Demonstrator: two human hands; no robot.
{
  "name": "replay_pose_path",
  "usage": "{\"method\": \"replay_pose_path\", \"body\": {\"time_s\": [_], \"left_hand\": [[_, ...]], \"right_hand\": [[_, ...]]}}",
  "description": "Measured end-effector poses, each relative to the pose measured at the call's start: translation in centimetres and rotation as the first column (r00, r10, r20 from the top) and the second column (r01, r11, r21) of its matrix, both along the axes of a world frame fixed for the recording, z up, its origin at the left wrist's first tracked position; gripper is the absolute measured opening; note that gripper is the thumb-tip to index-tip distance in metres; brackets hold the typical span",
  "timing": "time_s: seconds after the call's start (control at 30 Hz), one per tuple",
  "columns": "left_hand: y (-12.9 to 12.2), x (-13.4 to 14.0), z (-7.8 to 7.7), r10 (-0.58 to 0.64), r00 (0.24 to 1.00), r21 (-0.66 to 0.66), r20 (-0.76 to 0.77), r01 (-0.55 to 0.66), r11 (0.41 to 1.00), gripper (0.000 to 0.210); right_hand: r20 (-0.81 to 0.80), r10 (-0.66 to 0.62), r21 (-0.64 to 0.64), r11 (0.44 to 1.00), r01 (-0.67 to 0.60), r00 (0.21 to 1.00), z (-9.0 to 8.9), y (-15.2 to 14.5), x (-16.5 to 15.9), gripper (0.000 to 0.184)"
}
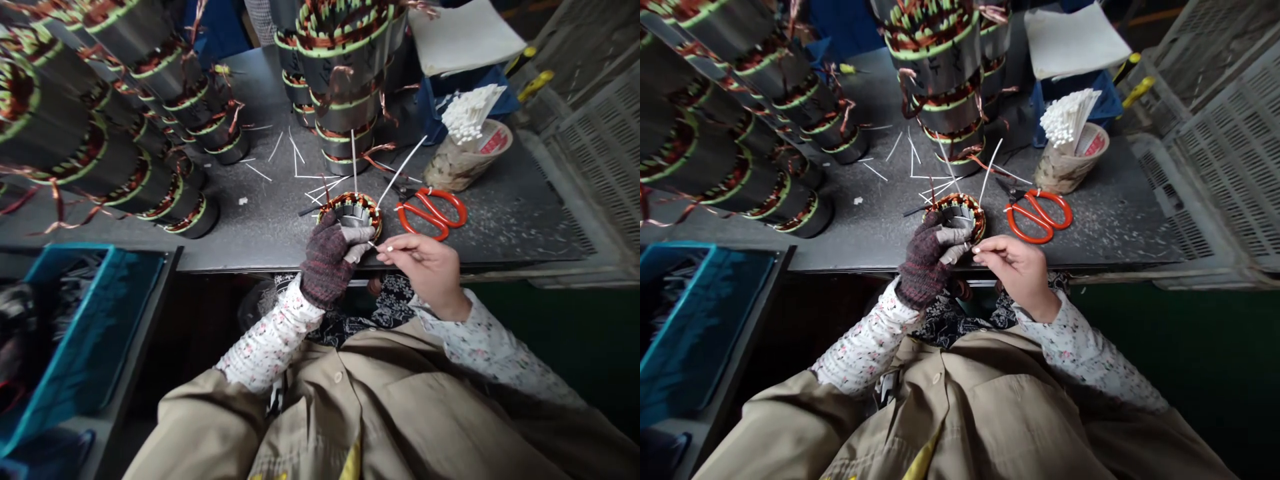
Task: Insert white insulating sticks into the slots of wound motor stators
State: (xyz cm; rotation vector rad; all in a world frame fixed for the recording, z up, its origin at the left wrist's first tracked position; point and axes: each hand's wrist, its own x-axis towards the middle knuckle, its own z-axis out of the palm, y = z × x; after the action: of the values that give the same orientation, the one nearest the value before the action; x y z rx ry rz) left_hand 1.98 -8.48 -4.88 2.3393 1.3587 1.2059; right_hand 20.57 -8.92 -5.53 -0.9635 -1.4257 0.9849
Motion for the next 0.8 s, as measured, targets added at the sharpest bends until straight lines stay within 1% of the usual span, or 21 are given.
{"method": "replay_pose_path", "body": {"time_s": [0.1, 0.2, 0.27, 0.33, 0.4, 0.47, 0.53, 0.6, 0.67, 0.73, 0.8], "left_hand": [[-0.1, 0.0, 0.3, 0.026, 1.000, 0.010, 0.013, -0.026, 1.000, 0.013], [-0.1, 0.1, 0.2, -0.005, 0.997, 0.053, 0.077, 0.001, 0.999, 0.012], [0.1, 0.0, 0.0, -0.023, 0.997, 0.059, 0.069, 0.019, 0.998, 0.013], [0.3, -0.1, -0.2, -0.032, 0.998, 0.066, 0.048, 0.029, 0.997, 0.014], [0.5, -0.2, -0.3, -0.059, 0.997, 0.110, 0.045, 0.053, 0.992, 0.015], [0.6, -0.4, -0.3, -0.089, 0.995, 0.149, 0.037, 0.083, 0.985, 0.016], [0.5, -0.4, -0.2, -0.090, 0.996, 0.156, 0.005, 0.088, 0.984, 0.016], [0.4, -0.3, 0.0, -0.067, 0.997, 0.135, -0.040, 0.072, 0.988, 0.020], [0.2, -0.2, 0.2, -0.041, 0.996, 0.112, -0.075, 0.050, 0.993, 0.021], [0.1, 0.0, 0.5, -0.033, 0.997, 0.083, -0.076, 0.039, 0.996, 0.019], [0.1, 0.1, 0.6, -0.016, 0.999, 0.067, -0.042, 0.019, 0.998, 0.016]], "right_hand": [[0.088, -0.052, 0.101, 0.994, 0.043, 0.995, 0.7, -0.2, 0.4, 0.009], [0.190, -0.077, 0.201, 0.979, 0.038, 0.979, 1.1, 0.0, 0.1, 0.013], [0.267, -0.104, 0.235, 0.971, 0.040, 0.958, 1.0, 0.5, -0.1, 0.015], [0.331, -0.119, 0.226, 0.973, 0.044, 0.936, 0.7, 1.2, -0.4, 0.015], [0.360, -0.102, 0.177, 0.983, 0.040, 0.927, 0.4, 1.9, -0.5, 0.013], [0.371, -0.082, 0.133, 0.991, 0.034, 0.925, 0.4, 2.3, -0.6, 0.014], [0.420, -0.038, 0.118, 0.993, -0.013, 0.907, 1.0, 2.3, -0.5, 0.019], [0.478, 0.032, 0.122, 0.987, -0.102, 0.878, 1.9, 1.9, -0.2, 0.027], [0.457, 0.127, 0.113, 0.973, -0.199, 0.880, 3.0, 1.4, 0.5, 0.032], [0.332, 0.191, 0.097, 0.967, -0.235, 0.924, 3.9, 0.8, 1.3, 0.033], [0.175, 0.222, 0.085, 0.967, -0.239, 0.959, 4.2, 0.5, 2.0, 0.029]]}}
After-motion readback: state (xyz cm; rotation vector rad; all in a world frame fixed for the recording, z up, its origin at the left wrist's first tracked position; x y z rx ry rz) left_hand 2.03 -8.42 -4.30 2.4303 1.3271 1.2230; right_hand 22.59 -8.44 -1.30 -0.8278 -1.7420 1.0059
